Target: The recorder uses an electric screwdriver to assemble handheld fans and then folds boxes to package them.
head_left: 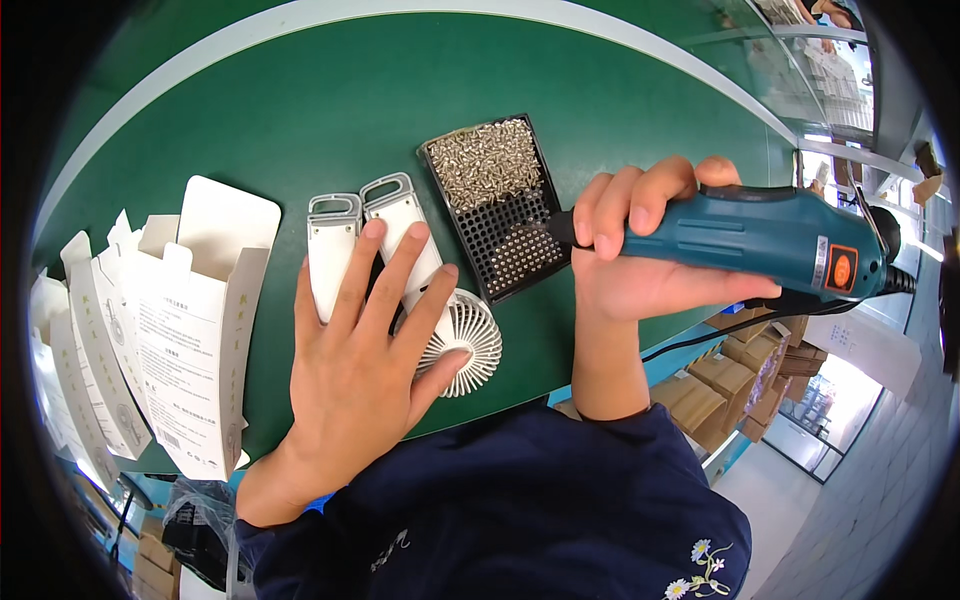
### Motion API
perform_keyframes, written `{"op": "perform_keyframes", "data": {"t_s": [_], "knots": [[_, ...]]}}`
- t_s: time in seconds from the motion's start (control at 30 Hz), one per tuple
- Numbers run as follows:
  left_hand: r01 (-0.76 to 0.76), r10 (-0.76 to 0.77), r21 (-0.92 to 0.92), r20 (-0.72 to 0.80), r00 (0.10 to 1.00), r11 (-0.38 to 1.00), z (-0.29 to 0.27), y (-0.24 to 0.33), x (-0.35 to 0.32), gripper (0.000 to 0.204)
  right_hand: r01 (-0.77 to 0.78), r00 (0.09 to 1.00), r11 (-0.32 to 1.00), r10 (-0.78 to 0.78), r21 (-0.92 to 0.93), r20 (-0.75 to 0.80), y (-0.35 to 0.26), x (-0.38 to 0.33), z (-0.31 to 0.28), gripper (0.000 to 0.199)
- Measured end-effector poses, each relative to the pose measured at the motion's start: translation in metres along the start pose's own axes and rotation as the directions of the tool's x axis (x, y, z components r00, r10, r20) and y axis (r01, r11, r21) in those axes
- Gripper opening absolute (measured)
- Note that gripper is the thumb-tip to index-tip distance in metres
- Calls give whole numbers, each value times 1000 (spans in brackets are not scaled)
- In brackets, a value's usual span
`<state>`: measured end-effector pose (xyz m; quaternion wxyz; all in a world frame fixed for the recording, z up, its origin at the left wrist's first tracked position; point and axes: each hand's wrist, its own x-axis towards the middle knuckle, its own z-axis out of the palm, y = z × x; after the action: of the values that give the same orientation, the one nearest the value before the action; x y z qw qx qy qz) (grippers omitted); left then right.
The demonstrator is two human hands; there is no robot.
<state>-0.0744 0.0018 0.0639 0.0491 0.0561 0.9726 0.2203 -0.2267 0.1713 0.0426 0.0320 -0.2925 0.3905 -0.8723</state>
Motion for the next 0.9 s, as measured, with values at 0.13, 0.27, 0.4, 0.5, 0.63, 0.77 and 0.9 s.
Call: {"op": "perform_keyframes", "data": {"t_s": [0.13, 0.27, 0.4, 0.5, 0.63, 0.77, 0.9], "knots": [[-5, 5, 0, -7, 1000, 1000, 1, 0, 0, 54, 24, 994, 1000, -25, -13, -109, 0, 1, 3, 102], [3, -3, 1, -7, 1000, 1000, 0, 1, 0, 54, 54, 995, 998, -55, -7, -84, 2, -3, 13, 101], [14, -14, -10, -13, 1000, 1000, 1, 1, -2, 53, 35, 997, 999, -37, 35, 71, 4, -3, 14, 104], [14, -14, -15, -17, 1000, 1000, 3, 2, -2, 53, 78, 997, 997, -78, -5, 21, 6, -4, 16, 106], [3, -3, 12, -39, 999, 1000, 4, 4, -3, 50, 99, 995, 995, -99, -26, -27, -8, -2, 23, 104], [-11, 10, -17, -40, 999, 1000, 6, 10, -7, 51, 4, 987, 994, 13, -106, 160, -21, 8, 36, 93], [-5, 4, -22, -49, 999, 1000, 10, 11, -9, 50, -66, 966, 997, 72, -34, 249, -6, 11, 46, 98]]}}
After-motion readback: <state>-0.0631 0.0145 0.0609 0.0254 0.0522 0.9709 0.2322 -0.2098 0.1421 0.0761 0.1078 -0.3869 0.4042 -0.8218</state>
